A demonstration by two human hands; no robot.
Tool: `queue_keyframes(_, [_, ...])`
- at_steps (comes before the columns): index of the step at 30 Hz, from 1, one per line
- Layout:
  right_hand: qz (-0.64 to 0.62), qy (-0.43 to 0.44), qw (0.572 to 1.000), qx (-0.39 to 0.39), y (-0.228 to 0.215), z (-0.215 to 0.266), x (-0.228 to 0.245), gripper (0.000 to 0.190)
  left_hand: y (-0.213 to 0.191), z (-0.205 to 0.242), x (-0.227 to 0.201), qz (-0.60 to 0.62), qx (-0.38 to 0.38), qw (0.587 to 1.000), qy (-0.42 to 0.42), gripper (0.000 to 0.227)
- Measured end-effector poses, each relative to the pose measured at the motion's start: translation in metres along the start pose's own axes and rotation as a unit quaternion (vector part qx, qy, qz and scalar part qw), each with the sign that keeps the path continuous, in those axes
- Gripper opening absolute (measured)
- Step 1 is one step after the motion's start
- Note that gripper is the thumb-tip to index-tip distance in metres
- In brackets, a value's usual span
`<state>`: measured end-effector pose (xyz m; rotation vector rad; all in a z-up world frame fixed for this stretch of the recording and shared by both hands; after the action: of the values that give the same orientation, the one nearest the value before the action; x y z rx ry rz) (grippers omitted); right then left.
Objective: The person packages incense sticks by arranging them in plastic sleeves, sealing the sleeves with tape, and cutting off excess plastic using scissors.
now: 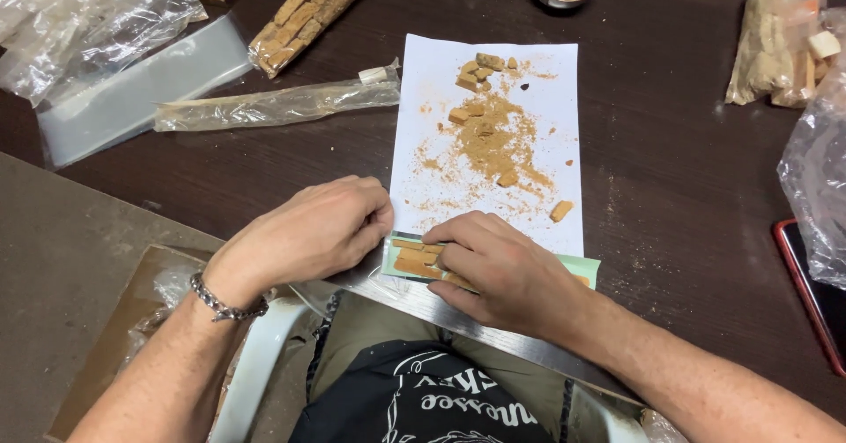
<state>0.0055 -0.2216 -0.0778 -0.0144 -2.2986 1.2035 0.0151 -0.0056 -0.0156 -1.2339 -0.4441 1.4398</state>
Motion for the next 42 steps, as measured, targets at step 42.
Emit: queue_keyframes(42, [0.014,0.072,0.997,-0.027,-0.025,0.011,-0.031,0.026,-0.022,-0.070,-0.038,0.067,0.006,0.995,0.073,0.016])
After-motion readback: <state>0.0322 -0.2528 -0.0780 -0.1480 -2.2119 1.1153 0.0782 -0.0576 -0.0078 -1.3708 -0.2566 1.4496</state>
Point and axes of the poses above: each hand's wrist, its own z-axis away from the middle knuckle, its own y-axis out of the palm, x = y × z, the point moved 2 cm from there along -z, towards the middle knuckle
